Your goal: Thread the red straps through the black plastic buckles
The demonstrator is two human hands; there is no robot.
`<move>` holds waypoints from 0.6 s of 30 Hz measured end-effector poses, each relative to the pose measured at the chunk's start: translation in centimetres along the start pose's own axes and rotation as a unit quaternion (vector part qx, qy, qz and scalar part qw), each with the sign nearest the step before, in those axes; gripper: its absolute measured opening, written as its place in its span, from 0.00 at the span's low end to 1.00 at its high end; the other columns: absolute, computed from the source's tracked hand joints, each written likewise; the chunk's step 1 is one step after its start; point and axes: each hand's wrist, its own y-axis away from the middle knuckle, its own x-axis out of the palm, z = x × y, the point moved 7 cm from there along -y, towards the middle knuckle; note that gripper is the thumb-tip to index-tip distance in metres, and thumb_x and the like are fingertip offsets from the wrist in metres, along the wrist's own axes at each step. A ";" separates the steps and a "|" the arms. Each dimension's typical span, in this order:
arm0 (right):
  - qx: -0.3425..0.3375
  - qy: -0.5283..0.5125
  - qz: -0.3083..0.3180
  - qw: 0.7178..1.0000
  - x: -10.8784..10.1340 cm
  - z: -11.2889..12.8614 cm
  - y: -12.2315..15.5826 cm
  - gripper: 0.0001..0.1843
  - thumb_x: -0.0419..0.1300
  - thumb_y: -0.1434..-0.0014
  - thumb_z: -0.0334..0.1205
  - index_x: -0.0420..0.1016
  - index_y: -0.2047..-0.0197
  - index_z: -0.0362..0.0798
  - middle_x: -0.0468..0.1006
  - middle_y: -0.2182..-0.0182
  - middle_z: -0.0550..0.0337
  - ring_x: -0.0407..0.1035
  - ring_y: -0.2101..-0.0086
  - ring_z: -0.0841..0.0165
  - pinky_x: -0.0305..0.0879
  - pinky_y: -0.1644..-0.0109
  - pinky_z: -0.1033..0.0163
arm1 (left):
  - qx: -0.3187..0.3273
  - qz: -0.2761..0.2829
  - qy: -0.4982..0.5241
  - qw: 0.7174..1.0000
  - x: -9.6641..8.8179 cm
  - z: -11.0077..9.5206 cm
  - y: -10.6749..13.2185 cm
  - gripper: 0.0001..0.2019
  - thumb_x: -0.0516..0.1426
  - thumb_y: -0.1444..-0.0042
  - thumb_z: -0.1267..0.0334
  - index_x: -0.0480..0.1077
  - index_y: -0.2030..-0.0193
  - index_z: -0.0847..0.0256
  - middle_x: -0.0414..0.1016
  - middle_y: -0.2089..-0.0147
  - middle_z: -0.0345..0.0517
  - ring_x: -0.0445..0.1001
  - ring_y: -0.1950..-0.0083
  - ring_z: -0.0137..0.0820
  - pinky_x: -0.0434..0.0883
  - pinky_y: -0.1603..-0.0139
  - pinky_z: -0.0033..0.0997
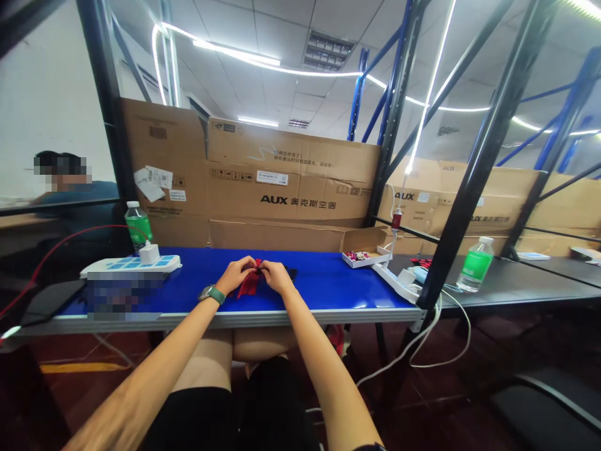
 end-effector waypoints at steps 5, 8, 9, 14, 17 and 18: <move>0.009 -0.050 -0.025 0.998 0.0 -0.3 0.0 0.07 0.56 0.37 0.35 0.75 0.60 0.49 0.81 0.67 0.59 0.75 0.67 0.66 0.66 0.58 0.65 | 0.021 -0.038 -0.049 0.998 -0.6 -0.3 0.0 0.03 0.58 0.40 0.65 0.74 0.63 0.59 0.79 0.61 0.44 0.75 0.63 0.32 0.71 0.57 0.31; 0.019 -0.072 -0.029 0.997 0.0 -0.3 0.0 0.07 0.56 0.37 0.36 0.73 0.57 0.50 0.81 0.67 0.59 0.76 0.66 0.66 0.67 0.57 0.65 | 0.027 -0.039 -0.052 0.998 -0.6 -0.5 0.0 0.05 0.58 0.40 0.65 0.76 0.62 0.59 0.80 0.61 0.45 0.76 0.63 0.32 0.71 0.57 0.31; 0.022 -0.072 -0.027 0.997 -0.1 -0.2 0.0 0.07 0.56 0.37 0.36 0.73 0.55 0.50 0.81 0.68 0.60 0.76 0.66 0.66 0.67 0.57 0.65 | 0.029 -0.035 -0.051 0.998 -0.5 -0.6 0.0 0.05 0.58 0.41 0.65 0.76 0.61 0.59 0.80 0.60 0.45 0.76 0.62 0.32 0.72 0.57 0.31; 0.038 -0.080 -0.031 0.996 -0.3 0.2 0.1 0.10 0.54 0.34 0.42 0.71 0.51 0.50 0.79 0.72 0.64 0.73 0.69 0.68 0.66 0.59 0.64 | 0.017 -0.027 -0.050 0.998 -0.5 -0.9 0.1 0.06 0.56 0.39 0.64 0.75 0.60 0.58 0.81 0.61 0.44 0.78 0.63 0.32 0.72 0.57 0.31; 0.063 -0.118 -0.036 0.990 0.0 -0.1 0.1 0.14 0.54 0.33 0.48 0.68 0.48 0.51 0.79 0.68 0.63 0.73 0.67 0.68 0.66 0.59 0.64 | 0.005 -0.030 -0.040 0.999 -0.6 -0.9 0.1 0.07 0.54 0.37 0.62 0.74 0.59 0.58 0.81 0.63 0.44 0.78 0.63 0.32 0.72 0.59 0.31; 0.074 -0.129 -0.033 0.988 0.1 -0.4 0.1 0.16 0.55 0.34 0.50 0.67 0.48 0.51 0.79 0.67 0.63 0.73 0.67 0.68 0.66 0.59 0.63 | 0.003 -0.028 -0.036 0.999 -0.5 -0.9 0.1 0.07 0.54 0.37 0.62 0.73 0.59 0.58 0.80 0.63 0.44 0.78 0.63 0.33 0.72 0.59 0.31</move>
